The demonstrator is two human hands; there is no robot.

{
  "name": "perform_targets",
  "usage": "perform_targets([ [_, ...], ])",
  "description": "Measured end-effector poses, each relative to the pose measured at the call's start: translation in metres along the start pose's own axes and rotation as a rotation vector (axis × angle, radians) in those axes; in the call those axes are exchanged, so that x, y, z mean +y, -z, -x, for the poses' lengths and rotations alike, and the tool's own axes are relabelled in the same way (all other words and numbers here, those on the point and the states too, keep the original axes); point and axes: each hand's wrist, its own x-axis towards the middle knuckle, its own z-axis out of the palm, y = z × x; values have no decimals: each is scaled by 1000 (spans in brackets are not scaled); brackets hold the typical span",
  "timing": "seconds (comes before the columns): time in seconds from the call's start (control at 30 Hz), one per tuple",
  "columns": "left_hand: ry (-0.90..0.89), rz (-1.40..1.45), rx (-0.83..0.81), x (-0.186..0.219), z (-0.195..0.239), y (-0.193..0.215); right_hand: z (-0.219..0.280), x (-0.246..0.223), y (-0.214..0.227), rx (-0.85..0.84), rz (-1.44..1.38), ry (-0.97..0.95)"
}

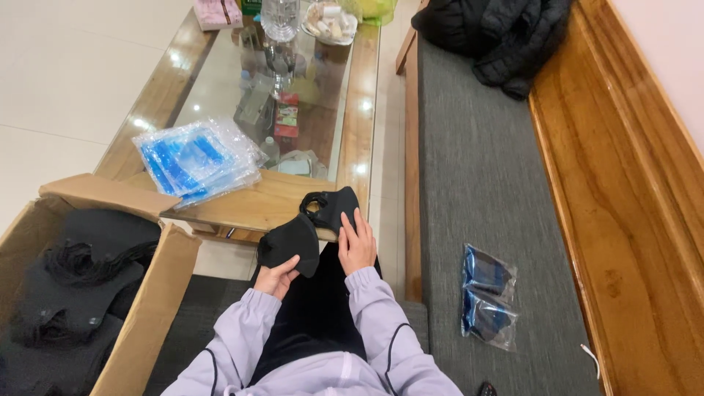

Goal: Packaging black fabric face masks into individual plastic bags at a table

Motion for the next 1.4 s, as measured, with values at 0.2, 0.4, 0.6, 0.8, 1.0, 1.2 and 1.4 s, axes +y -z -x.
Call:
perform_targets([
  [0.2, -4, 1, 8, -6, -8, 6, 0, -2, 3, 0, -32, -4],
  [0.4, 11, -10, 32, -16, -20, 23, 0, -6, 8, -17, -81, -20],
  [0.6, 18, -8, 22, -5, -8, 8, 0, -7, 9, -35, -95, -33],
  [0.8, 29, -49, 1, -3, -3, 2, -1, -8, 12, -89, -101, -61],
  [1.0, 33, -100, -3, -11, -13, 10, -8, -7, 16, -201, 10, -103],
  [1.2, 49, -137, 5, -9, -8, 6, -22, -42, 47, 30, -193, 26],
  [1.4, 93, -162, 4, 1, 6, -10, -12, -85, 56, -204, -547, -86],
])
